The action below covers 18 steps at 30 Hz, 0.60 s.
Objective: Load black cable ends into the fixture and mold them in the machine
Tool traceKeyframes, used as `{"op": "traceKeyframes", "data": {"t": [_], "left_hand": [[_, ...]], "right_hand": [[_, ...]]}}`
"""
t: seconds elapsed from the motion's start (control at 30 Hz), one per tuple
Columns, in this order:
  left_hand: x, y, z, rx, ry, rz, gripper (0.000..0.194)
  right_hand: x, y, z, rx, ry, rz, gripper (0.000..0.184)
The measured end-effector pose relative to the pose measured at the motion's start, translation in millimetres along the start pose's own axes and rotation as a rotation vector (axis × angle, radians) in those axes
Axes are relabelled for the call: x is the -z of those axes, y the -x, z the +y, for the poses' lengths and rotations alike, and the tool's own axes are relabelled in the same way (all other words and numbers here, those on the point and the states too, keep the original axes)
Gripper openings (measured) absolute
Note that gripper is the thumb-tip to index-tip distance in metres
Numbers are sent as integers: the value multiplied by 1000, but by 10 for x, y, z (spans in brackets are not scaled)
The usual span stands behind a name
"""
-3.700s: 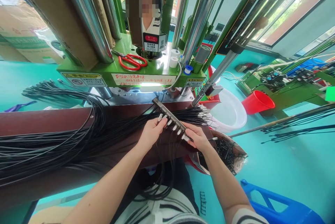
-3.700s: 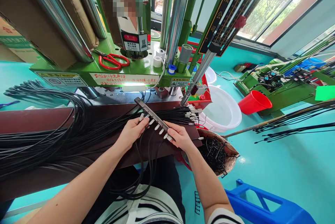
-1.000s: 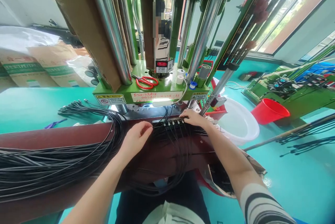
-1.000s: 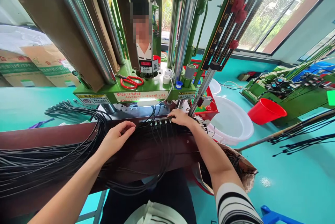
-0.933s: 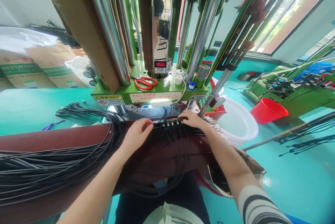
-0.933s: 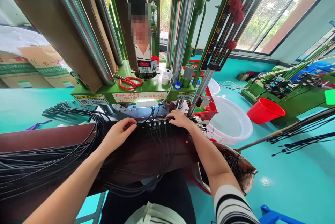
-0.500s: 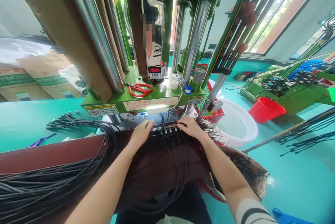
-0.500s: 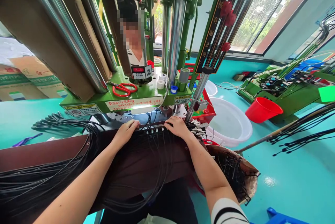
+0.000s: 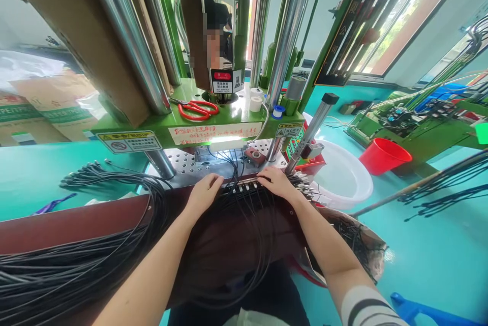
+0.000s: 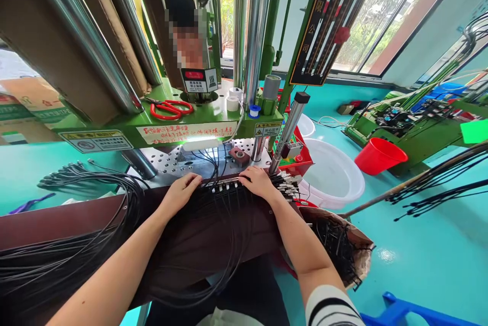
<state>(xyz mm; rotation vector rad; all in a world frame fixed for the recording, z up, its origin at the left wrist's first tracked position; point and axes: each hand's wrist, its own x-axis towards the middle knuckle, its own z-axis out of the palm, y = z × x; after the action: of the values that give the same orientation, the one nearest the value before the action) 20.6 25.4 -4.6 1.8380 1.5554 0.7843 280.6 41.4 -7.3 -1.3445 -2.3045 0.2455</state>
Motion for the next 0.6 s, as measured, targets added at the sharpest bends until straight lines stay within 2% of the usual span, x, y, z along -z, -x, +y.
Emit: {"op": "traceKeyframes", "data": {"t": [0.23, 0.33, 0.47, 0.6], "left_hand": [[-15, 2, -7, -22, 16, 11, 37], [-24, -3, -23, -22, 27, 11, 36], [-34, -8, -42, -13, 31, 8, 32], [-46, -11, -43, -20, 24, 7, 30]], "right_hand": [[1, -11, 13, 26, -19, 1, 19], [38, -39, -10, 24, -13, -40, 18], [153, -106, -61, -20, -10, -86, 19], [252, -317, -109, -91, -37, -28, 22]]}}
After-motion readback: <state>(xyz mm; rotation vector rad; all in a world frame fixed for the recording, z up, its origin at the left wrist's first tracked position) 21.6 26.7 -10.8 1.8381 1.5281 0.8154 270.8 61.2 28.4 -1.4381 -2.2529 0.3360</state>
